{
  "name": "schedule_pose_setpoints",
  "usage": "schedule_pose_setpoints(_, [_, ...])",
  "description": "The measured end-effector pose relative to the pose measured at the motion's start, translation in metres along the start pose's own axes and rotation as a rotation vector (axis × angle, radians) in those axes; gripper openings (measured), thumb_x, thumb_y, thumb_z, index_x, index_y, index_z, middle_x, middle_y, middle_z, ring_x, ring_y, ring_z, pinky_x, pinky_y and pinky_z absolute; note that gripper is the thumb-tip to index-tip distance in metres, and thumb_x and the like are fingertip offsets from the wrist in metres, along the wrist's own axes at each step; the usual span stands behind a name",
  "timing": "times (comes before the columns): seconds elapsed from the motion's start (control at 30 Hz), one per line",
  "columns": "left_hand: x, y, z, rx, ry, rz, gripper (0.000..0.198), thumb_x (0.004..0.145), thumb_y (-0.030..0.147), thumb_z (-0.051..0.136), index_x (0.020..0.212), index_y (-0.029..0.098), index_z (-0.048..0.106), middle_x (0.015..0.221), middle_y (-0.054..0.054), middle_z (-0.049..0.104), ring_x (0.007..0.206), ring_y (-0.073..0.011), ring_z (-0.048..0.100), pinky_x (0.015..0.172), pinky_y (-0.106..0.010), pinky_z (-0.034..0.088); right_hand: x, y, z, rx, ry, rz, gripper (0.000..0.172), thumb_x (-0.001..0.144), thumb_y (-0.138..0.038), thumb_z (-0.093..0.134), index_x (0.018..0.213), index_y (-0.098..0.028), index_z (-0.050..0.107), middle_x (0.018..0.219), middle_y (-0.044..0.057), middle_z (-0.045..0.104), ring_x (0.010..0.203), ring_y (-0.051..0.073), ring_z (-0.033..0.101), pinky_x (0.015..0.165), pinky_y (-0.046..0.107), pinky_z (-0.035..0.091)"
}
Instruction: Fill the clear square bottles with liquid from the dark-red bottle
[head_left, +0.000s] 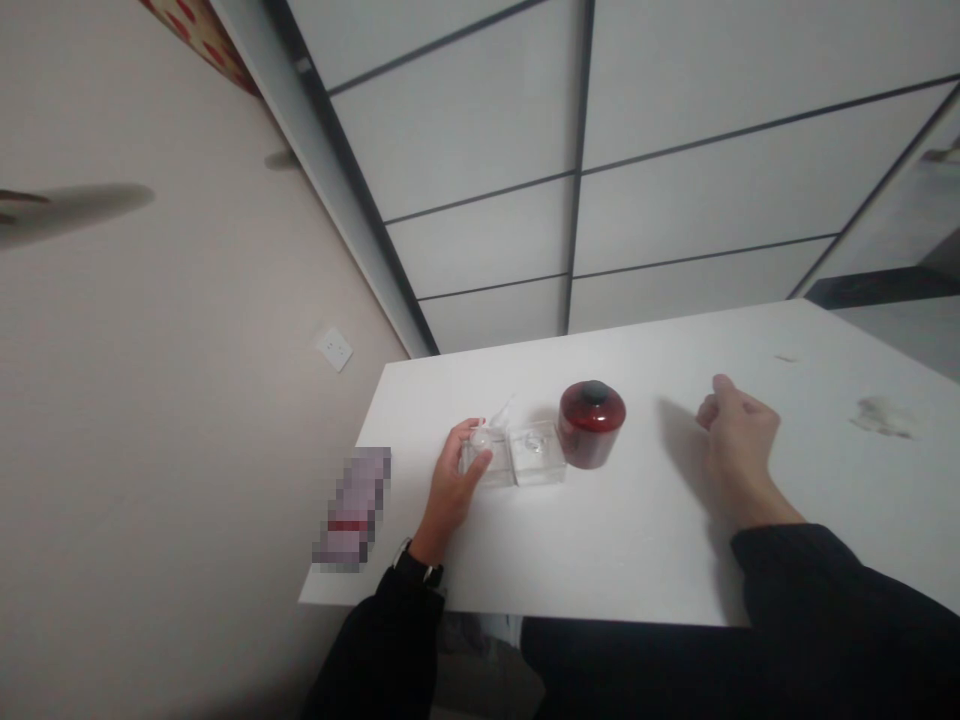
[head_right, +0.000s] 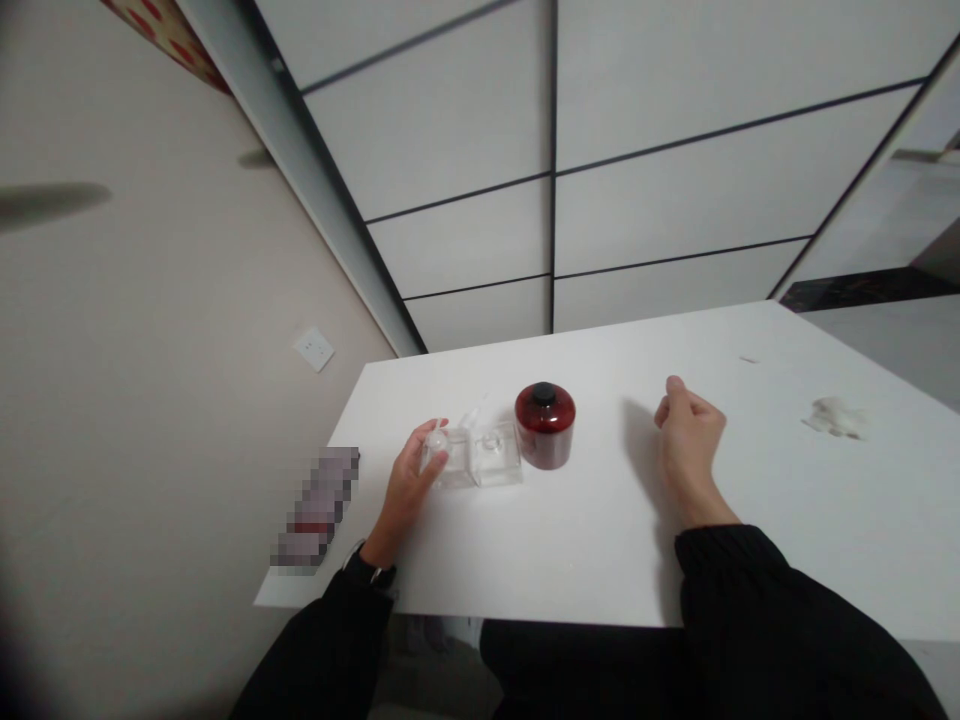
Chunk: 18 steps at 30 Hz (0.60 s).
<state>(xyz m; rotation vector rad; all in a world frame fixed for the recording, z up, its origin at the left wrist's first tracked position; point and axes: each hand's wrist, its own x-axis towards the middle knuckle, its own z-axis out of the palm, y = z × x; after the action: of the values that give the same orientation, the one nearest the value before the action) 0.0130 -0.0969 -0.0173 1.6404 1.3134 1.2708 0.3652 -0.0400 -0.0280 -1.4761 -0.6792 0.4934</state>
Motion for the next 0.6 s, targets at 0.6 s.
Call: schedule_pose_setpoints(0.6, [-0.001,0.006,-0.002,0.008,0.032,0.035,0.041,0.095,0.059,0.069,0.113,0.023,0.067,0.128,-0.012,0.070,0.129,-0.0294,0.063,0.115,-0.045,0.047,-0.002,-0.009,-0.002,0.003,0.044,-0.098,0.057,0.093,-0.050,0.063,0.045,-0.025,0.043,0.045,-0.003,0.039,0.049,0.015,0.036,0.055,0.032,0.029])
